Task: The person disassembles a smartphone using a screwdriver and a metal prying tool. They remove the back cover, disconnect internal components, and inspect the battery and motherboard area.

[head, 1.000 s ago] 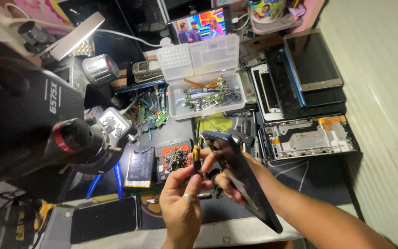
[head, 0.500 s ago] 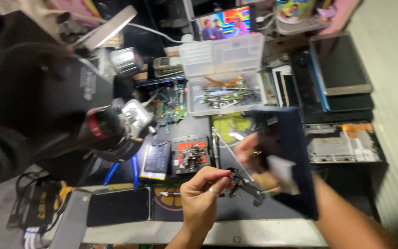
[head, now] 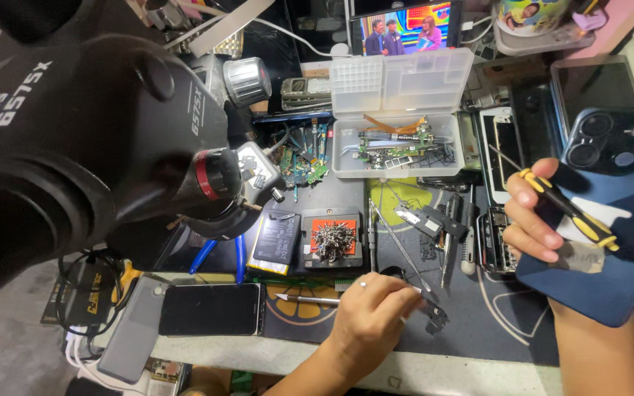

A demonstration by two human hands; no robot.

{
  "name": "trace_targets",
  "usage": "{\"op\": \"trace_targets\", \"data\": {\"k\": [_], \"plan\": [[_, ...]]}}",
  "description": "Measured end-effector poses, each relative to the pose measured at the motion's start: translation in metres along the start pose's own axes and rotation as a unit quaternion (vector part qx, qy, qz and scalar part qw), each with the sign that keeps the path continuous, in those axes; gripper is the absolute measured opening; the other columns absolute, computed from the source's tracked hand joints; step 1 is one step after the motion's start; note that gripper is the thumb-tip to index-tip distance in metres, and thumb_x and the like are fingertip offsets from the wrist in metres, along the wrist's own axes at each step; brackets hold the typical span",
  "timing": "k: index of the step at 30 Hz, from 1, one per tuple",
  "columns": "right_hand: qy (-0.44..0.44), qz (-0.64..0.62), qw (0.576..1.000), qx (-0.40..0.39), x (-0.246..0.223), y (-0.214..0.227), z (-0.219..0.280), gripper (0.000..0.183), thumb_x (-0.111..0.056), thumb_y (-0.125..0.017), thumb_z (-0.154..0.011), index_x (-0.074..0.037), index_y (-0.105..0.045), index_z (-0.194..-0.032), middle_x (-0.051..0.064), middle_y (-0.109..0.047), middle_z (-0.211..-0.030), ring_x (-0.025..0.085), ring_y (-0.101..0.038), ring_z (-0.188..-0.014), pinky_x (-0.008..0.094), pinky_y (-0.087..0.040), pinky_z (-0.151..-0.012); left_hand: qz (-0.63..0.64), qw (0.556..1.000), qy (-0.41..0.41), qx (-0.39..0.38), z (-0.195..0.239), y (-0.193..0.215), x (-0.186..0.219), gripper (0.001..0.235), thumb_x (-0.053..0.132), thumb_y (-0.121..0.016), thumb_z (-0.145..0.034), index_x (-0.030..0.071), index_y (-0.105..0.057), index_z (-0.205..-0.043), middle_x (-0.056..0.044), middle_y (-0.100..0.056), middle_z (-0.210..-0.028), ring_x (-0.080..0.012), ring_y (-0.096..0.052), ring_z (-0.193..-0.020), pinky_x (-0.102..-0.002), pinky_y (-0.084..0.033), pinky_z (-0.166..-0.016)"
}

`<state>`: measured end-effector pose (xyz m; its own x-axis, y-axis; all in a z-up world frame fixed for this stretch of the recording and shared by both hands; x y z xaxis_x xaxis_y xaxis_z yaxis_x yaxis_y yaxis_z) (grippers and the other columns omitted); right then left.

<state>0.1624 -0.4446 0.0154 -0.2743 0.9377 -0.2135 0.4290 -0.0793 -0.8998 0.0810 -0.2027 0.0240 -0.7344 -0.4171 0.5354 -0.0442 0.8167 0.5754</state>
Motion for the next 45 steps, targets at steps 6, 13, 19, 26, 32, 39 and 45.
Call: {"op": "trace_targets", "data": {"k": [6, 13, 19, 26, 32, 39, 45], "plan": [[-0.045, -0.027, 0.998, -0.043, 0.009, 0.009, -0.01, 0.047, -0.022, -0.046, -0.115, 0.015, -0.053, -0.143, 0.029, -0.053, -0.114, 0.028, -0.053, -0.079, 0.037, -0.047, -0.065, -0.064, 0.996, -0.055, -0.038, -0.011, -0.001, 0.012, 0.032, -0.002, -0.063, -0.085, -0.006, -0.067, -0.116, -0.024, -0.068, -0.125, -0.0389, -0.069, -0.117, -0.046, -0.056, -0.104], [-0.014, -0.008, 0.999, -0.04, 0.002, 0.005, -0.004, 0.051, -0.028, -0.048, -0.116, 0.015, -0.053, -0.142, 0.029, -0.054, -0.116, 0.027, -0.053, -0.081, 0.036, -0.047, -0.069, -0.126, 0.988, -0.033, -0.077, -0.013, -0.005, 0.01, 0.027, 0.005, -0.069, -0.09, -0.005, -0.07, -0.114, -0.017, -0.065, -0.107, -0.0319, -0.064, -0.099, -0.044, -0.051, -0.089], [0.006, 0.007, 1.0, -0.013, 0.0, 0.002, -0.002, 0.058, -0.037, -0.053, -0.112, 0.014, -0.055, -0.14, 0.029, -0.053, -0.117, 0.027, -0.053, -0.083, 0.035, -0.045, -0.068, -0.117, 0.99, -0.082, -0.021, -0.02, 0.003, 0.017, 0.028, 0.001, -0.066, -0.079, -0.007, -0.065, -0.106, -0.02, -0.066, -0.103, -0.0303, -0.064, -0.091, -0.038, -0.052, -0.081], [0.002, 0.016, 1.0, -0.023, -0.003, 0.005, -0.003, 0.053, -0.034, -0.049, -0.116, 0.014, -0.056, -0.138, 0.03, -0.054, -0.119, 0.026, -0.053, -0.078, 0.036, -0.046, -0.069, -0.076, 0.993, -0.085, -0.041, -0.02, 0.002, 0.014, 0.027, 0.001, -0.071, -0.084, -0.003, -0.068, -0.111, -0.011, -0.063, -0.095, -0.0261, -0.061, -0.085, -0.04, -0.049, -0.082], [-0.01, 0.068, 0.998, -0.008, 0.011, 0.003, 0.002, 0.051, -0.031, -0.049, -0.112, 0.013, -0.056, -0.135, 0.034, -0.054, -0.124, 0.028, -0.053, -0.078, 0.036, -0.047, -0.066, -0.051, 0.99, -0.132, -0.013, -0.02, 0.005, 0.024, 0.024, 0.003, -0.08, -0.088, 0.0, -0.07, -0.109, -0.008, -0.06, -0.096, -0.0227, -0.061, -0.076, -0.04, -0.053, -0.077], [0.03, 0.106, 0.994, -0.017, 0.003, -0.002, -0.001, 0.04, -0.025, -0.05, -0.112, 0.01, -0.059, -0.129, 0.034, -0.056, -0.125, 0.03, -0.058, -0.075, 0.038, -0.05, -0.062, 0.139, 0.99, -0.031, 0.006, -0.023, -0.005, 0.021, 0.031, 0.012, -0.08, -0.097, 0.0, -0.064, -0.121, -0.016, -0.068, -0.113, -0.0291, -0.071, -0.096, -0.034, -0.059, -0.082], [0.13, 0.141, 0.981, -0.025, 0.051, -0.008, 0.023, 0.032, -0.024, -0.053, -0.117, 0.007, -0.062, -0.12, 0.031, -0.06, -0.119, 0.034, -0.063, -0.076, 0.043, -0.052, -0.068, 0.368, 0.907, 0.202, 0.0, -0.022, -0.032, 0.008, 0.033, 0.023, -0.083, -0.098, 0.0, -0.065, -0.115, -0.008, -0.068, -0.091, -0.0128, -0.066, -0.081, -0.026, -0.054, -0.073]]}}
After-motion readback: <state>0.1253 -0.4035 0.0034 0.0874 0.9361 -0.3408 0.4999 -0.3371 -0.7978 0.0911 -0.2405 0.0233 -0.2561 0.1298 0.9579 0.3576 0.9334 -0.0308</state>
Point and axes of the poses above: each hand's wrist, its own z-axis away from the middle knuckle, its own y-axis out of the back of the hand, x = y × z, the point moved 6 cm from there along -z, towards the middle knuckle
